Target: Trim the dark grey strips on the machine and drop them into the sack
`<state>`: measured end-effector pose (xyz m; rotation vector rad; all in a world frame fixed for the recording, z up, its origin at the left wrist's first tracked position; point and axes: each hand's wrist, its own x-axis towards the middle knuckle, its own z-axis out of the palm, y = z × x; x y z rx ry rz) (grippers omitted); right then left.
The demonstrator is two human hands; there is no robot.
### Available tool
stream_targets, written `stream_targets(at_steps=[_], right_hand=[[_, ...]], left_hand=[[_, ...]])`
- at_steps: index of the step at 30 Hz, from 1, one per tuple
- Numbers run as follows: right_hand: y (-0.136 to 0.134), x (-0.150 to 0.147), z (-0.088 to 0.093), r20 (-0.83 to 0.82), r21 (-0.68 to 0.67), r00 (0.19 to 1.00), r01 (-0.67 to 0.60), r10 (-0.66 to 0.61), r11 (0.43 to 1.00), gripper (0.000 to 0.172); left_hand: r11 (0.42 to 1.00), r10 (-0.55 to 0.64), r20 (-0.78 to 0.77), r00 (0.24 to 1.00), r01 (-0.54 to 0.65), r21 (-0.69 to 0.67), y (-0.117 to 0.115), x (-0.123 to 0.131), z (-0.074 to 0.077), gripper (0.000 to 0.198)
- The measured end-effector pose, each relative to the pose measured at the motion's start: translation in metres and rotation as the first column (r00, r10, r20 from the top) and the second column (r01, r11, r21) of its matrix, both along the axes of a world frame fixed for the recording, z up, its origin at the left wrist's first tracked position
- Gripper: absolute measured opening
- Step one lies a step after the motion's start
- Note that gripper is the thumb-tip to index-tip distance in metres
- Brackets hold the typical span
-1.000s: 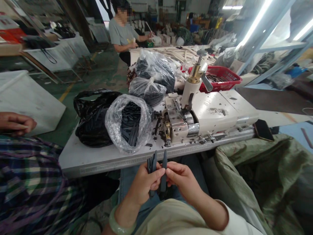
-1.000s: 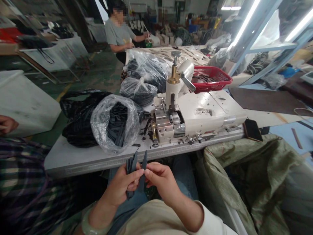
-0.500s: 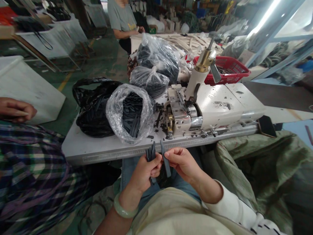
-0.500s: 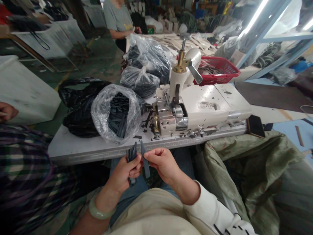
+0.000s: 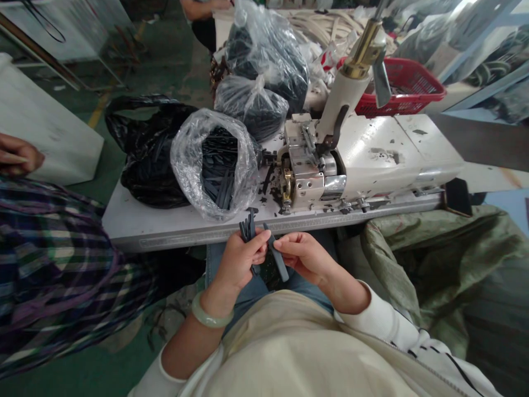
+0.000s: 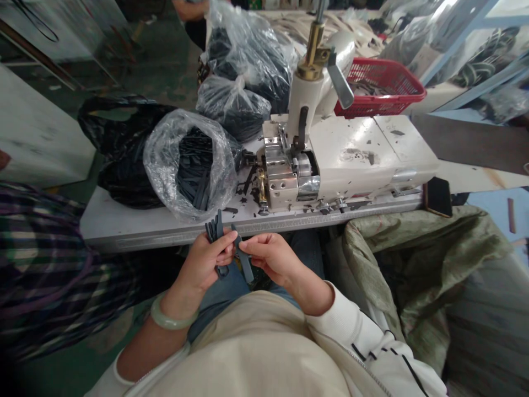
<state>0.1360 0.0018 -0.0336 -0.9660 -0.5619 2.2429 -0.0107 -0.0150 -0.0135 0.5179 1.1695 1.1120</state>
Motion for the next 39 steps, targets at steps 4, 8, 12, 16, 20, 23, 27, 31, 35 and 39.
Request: stream_targets(at_steps=[4,8,12,16,20,23,27,31,35,39], right_hand=[[-0.001,0.005,-0.001,-0.073,-0.016,0.996,-0.057,0.055,0.998,0.026],[-0.005,0.005,0.002,-0.101,-0.026,0.982,-0.162,0.159,0.986,0.045],[-0.006,0.001,0.001,-0.023,0.124,0.987,-0.155,0.159,0.98,0.039],[0.025,0.018,0.001,0.22,0.419,0.967,0.026,-0.13,0.907,0.037],[0.077,0.049,0.007,0.29,0.539,0.843,0.247,-0.453,0.806,0.035],[0.1,0.056,0.011,0.258,0.473,0.84,0.32,-0.477,0.82,0.034],[0.104,0.05,0.01,0.207,0.382,0.836,0.409,-0.508,0.829,0.031],[0.101,0.044,0.009,0.135,0.354,0.824,0.478,-0.549,0.804,0.028],[0.107,0.041,0.013,0.086,0.365,0.794,0.538,-0.602,0.76,0.029],[0.093,0.067,0.013,0.142,0.496,0.591,0.651,-0.794,0.574,0.033]], left_hand=[[1.0,0.021,-0.068,0.997,-0.02,0.015,0.001,0.001,-0.003,0.032],[0.999,0.026,-0.152,0.988,-0.021,0.037,0.002,0.001,-0.005,0.029],[0.998,0.019,-0.182,0.983,-0.007,0.064,0.004,0.001,-0.005,0.029],[0.989,0.119,-0.178,0.977,-0.102,0.103,0.006,-0.005,-0.003,0.027],[0.987,0.153,-0.122,0.981,-0.145,0.076,0.008,-0.018,-0.006,0.031],[0.989,0.148,-0.091,0.985,-0.145,0.044,0.009,-0.023,-0.011,0.033],[0.988,0.15,-0.081,0.985,-0.151,-0.007,0.008,-0.022,-0.016,0.035],[0.988,0.154,-0.071,0.986,-0.156,-0.023,0.009,-0.022,-0.018,0.035],[0.988,0.152,-0.047,0.987,-0.153,-0.022,0.011,-0.023,-0.015,0.036],[0.997,0.079,0.051,0.996,-0.078,-0.019,0.01,-0.02,-0.011,0.037]])
